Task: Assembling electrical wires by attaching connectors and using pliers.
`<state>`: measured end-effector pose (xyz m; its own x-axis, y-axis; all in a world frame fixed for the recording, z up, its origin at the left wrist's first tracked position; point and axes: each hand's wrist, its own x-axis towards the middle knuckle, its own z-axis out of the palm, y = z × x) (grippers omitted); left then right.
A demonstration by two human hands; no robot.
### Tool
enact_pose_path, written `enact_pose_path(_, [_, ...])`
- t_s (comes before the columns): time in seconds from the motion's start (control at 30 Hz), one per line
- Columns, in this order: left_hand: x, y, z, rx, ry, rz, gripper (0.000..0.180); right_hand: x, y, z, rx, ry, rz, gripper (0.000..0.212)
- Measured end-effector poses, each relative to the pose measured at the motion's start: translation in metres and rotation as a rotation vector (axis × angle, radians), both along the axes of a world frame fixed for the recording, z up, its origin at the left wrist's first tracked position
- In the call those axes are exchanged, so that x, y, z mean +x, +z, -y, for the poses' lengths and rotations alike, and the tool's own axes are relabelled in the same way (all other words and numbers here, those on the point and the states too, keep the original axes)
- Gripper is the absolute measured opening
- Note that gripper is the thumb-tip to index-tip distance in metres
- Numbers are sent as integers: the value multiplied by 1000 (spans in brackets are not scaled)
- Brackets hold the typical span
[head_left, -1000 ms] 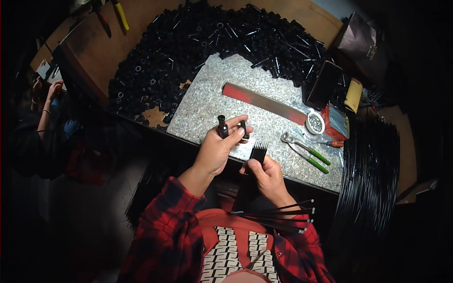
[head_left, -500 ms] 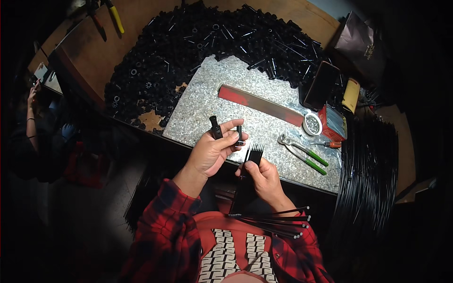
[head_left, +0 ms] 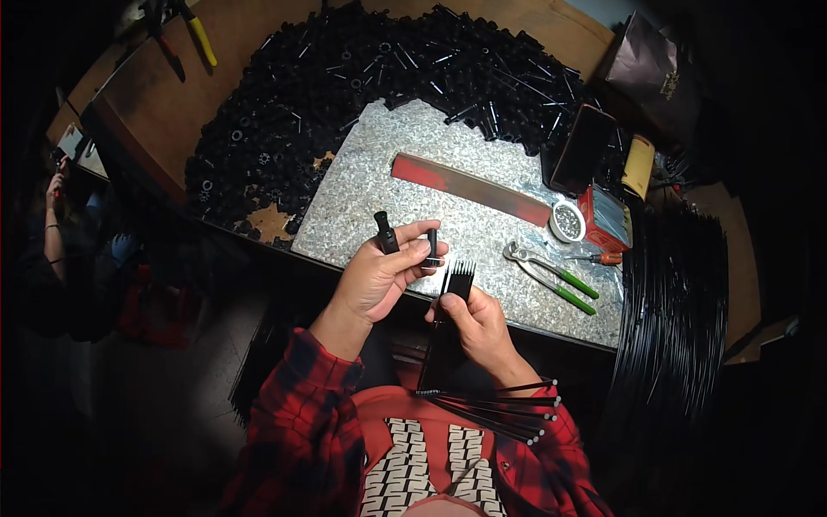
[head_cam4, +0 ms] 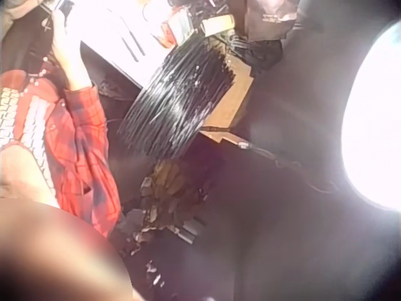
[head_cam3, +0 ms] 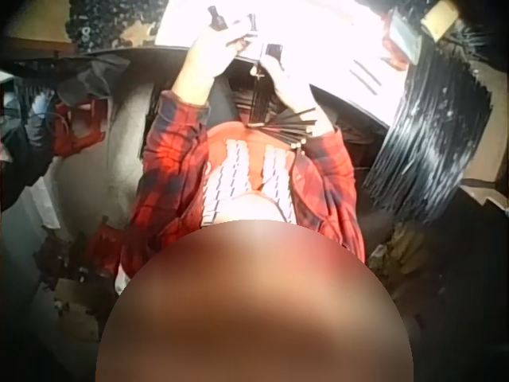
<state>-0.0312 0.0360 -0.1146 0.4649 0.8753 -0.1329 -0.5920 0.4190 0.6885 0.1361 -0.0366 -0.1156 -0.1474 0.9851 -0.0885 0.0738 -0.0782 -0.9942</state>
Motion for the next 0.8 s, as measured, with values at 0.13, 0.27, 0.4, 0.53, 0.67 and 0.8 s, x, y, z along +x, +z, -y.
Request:
enact_pose_path(0.13, [0, 0, 1, -10, 7, -5, 37, 0, -1, -1, 51, 13, 4, 27])
enact_pose_path(0.27, [3, -2, 0, -10, 8, -10, 37, 0, -3, -1, 15, 8, -11, 27])
enact_pose_path(0.4, [4, -3, -1, -12, -8, -7, 37, -2, 4, -1, -24, 19, -11, 26])
enact_pose_path(0.53, [5, 1, -1, -23, -28, 1, 38, -3, 3, -2, 23, 34, -7, 26])
enact_pose_path(0.67, [6, -3, -2, -26, -45, 23, 38, -1, 1, -2, 7, 35, -4, 26])
enact_pose_path(0.8, [4, -6, -1, -29, -70, 34, 39, -3, -1, -2, -18, 29, -29, 26])
